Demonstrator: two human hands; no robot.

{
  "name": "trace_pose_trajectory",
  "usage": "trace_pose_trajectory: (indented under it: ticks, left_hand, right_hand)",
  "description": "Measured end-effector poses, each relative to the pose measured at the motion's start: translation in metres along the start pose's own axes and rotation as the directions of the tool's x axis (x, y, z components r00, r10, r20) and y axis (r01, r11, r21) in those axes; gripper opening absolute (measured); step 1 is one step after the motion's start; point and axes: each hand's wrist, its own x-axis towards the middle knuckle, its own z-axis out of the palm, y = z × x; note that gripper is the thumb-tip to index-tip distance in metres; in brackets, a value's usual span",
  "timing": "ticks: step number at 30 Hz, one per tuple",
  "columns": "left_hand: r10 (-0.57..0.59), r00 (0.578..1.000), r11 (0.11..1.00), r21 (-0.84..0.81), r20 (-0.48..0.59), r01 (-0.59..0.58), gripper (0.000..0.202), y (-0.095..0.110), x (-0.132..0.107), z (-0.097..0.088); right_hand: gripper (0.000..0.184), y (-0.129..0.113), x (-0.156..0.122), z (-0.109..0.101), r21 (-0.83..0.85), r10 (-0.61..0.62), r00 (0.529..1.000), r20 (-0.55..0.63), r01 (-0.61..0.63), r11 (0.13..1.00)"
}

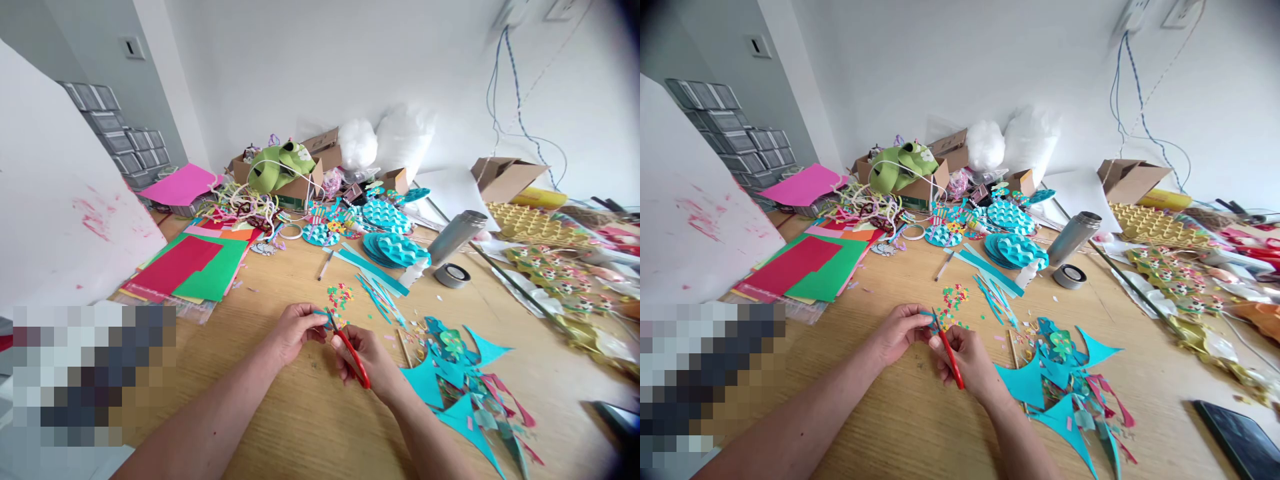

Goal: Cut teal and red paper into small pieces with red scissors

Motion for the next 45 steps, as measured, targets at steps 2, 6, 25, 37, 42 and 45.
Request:
trace_pose_trajectory:
  ticks: [2, 6, 25, 37, 42, 45]
  left_hand:
    - [-0.003, 1.000, 1.000, 0.002, -0.001, 0.003, 0.017, 0.0002, -0.0002, 0.0001]
    - [-0.005, 1.000, 1.000, 0.012, 0.000, 0.005, 0.017, 0.0009, -0.0001, 0.0005]
    - [-0.007, 1.000, 1.000, 0.026, 0.010, 0.006, 0.018, 0.0008, 0.0006, -0.0009]
    - [-0.018, 0.999, 0.998, 0.062, 0.031, 0.016, 0.018, -0.0004, 0.0008, -0.0026]
    - [-0.021, 0.999, 0.997, 0.072, 0.031, 0.019, 0.016, 0.0000, 0.0002, -0.0018]
    - [-0.029, 0.999, 0.997, 0.074, 0.032, 0.027, 0.016, 0.0007, 0.0000, -0.0013]
  right_hand:
    - [0.045, -0.0003, 0.0001, 0.0001, -0.004, 0.005, 1.000, 0.000, -0.005, 1.000]
    - [0.046, 0.0000, 0.0003, -0.0002, -0.008, 0.012, 1.000, -0.005, -0.012, 1.000]
    - [0.043, 0.0010, -0.0014, -0.0023, -0.006, 0.007, 1.000, 0.009, -0.007, 1.000]
    - [0.043, -0.0003, -0.0008, -0.0021, -0.012, 0.008, 1.000, 0.013, -0.008, 1.000]
    - [0.040, 0.0004, -0.0005, -0.0027, -0.003, 0.004, 1.000, 0.015, -0.004, 1.000]
    - [0.040, 0.0007, -0.0003, -0.0033, -0.007, -0.001, 1.000, 0.016, 0.001, 1.000]
